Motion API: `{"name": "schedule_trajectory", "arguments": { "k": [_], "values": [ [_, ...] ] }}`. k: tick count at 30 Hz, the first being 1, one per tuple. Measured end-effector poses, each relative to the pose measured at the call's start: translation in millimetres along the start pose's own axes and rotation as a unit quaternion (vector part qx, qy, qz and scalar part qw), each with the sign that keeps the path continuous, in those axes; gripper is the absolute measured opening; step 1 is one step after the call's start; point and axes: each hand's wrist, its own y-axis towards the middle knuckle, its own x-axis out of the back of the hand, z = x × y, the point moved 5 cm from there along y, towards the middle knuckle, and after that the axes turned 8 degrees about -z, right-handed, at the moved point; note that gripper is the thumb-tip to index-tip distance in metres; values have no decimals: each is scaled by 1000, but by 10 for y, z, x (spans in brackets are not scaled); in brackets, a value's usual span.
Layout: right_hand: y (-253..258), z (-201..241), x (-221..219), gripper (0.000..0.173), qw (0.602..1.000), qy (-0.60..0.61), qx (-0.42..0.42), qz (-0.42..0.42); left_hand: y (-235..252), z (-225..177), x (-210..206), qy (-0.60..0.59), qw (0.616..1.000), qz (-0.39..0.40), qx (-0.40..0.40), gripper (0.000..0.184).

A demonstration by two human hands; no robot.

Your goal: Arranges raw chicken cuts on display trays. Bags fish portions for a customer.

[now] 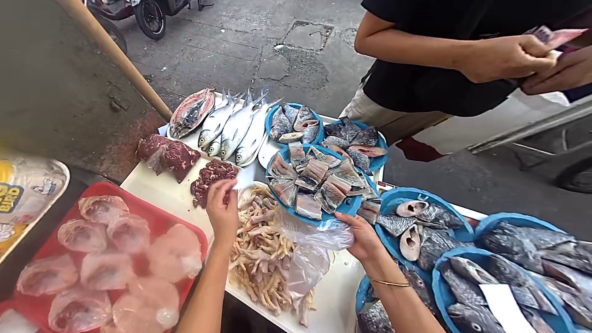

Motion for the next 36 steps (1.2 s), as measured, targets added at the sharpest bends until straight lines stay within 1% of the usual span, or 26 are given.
{"name": "schedule_trajectory", "arguments": {
  "k": [1, 2, 4, 6, 8, 9, 10, 11, 12, 13, 15, 16, 18, 20, 22, 23, 25, 26, 28, 29, 30, 32, 34, 36],
  "values": [
    [-11, 16, 67, 16, 1000, 5, 7, -10, 75, 163, -119, 31, 999, 9, 12, 21],
    [-22, 33, 132, 17, 1000, 10, 13, -20, 127, 317, -271, 62, 997, 34, 22, 21],
    [-42, 74, 248, 18, 999, 15, 25, -38, 164, 554, -622, 133, 983, 120, 43, 23],
    [-64, 114, 330, 18, 998, 27, 34, -50, 137, 716, -971, 198, 955, 216, 49, 26],
    [-93, 145, 391, 17, 997, 32, 35, -56, 80, 831, -1262, 256, 917, 302, 44, 27],
    [-114, 156, 414, 17, 997, 34, 34, -59, 43, 863, -1359, 286, 897, 336, 38, 28],
    [-139, 165, 433, 18, 997, 35, 34, -59, 3, 851, -1405, 302, 887, 348, 32, 31],
    [-165, 175, 445, 19, 997, 38, 37, -56, -31, 774, -1393, 294, 894, 337, 28, 36],
    [-189, 189, 441, 20, 997, 41, 40, -51, -62, 623, -1328, 267, 912, 310, 28, 38],
    [-210, 203, 420, 20, 997, 46, 43, -49, -111, 422, -1223, 221, 932, 285, 35, 36],
    [-250, 215, 354, 19, 997, 49, 44, -43, -358, -38, -947, 107, 950, 283, 77, 32],
    [-267, 216, 311, 18, 997, 50, 43, -38, -548, -250, -807, 50, 949, 290, 108, 28],
    [-286, 213, 216, 17, 997, 54, 39, -26, -934, -514, -617, -32, 928, 315, 196, 24],
    [-315, 223, 95, 17, 997, 59, 39, -12, -1138, -561, -544, -49, 903, 329, 272, 25],
    [-356, 259, -35, 18, 997, 63, 46, 15, -1147, -499, -535, -17, 899, 324, 296, 23],
    [-380, 282, -96, 18, 996, 64, 50, 27, -1110, -459, -534, 4, 902, 320, 288, 22],
    [-419, 342, -197, 19, 995, 60, 60, 54, -976, -425, -494, 76, 913, 320, 243, 18],
    [-437, 374, -235, 18, 994, 55, 66, 70, -892, -423, -461, 107, 914, 323, 220, 20],
    [-457, 440, -294, 17, 991, 41, 75, 103, -710, -408, -401, 127, 908, 341, 206, 36],
    [-464, 475, -318, 17, 989, 34, 80, 116, -626, -394, -374, 112, 905, 349, 215, 46],
    [-474, 510, -334, 17, 988, 27, 86, 127, -557, -379, -346, 87, 902, 347, 240, 53],
    [-501, 567, -353, 17, 986, 14, 95, 136, -467, -405, -287, -4, 887, 317, 335, 55],
    [-529, 595, -364, 17, 987, -4, 101, 126, -427, -475, -240, -108, 854, 280, 424, 47],
    [-537, 584, -365, 16, 988, -21, 100, 113, -429, -509, -235, -193, 821, 241, 480, 29]
  ]
}}
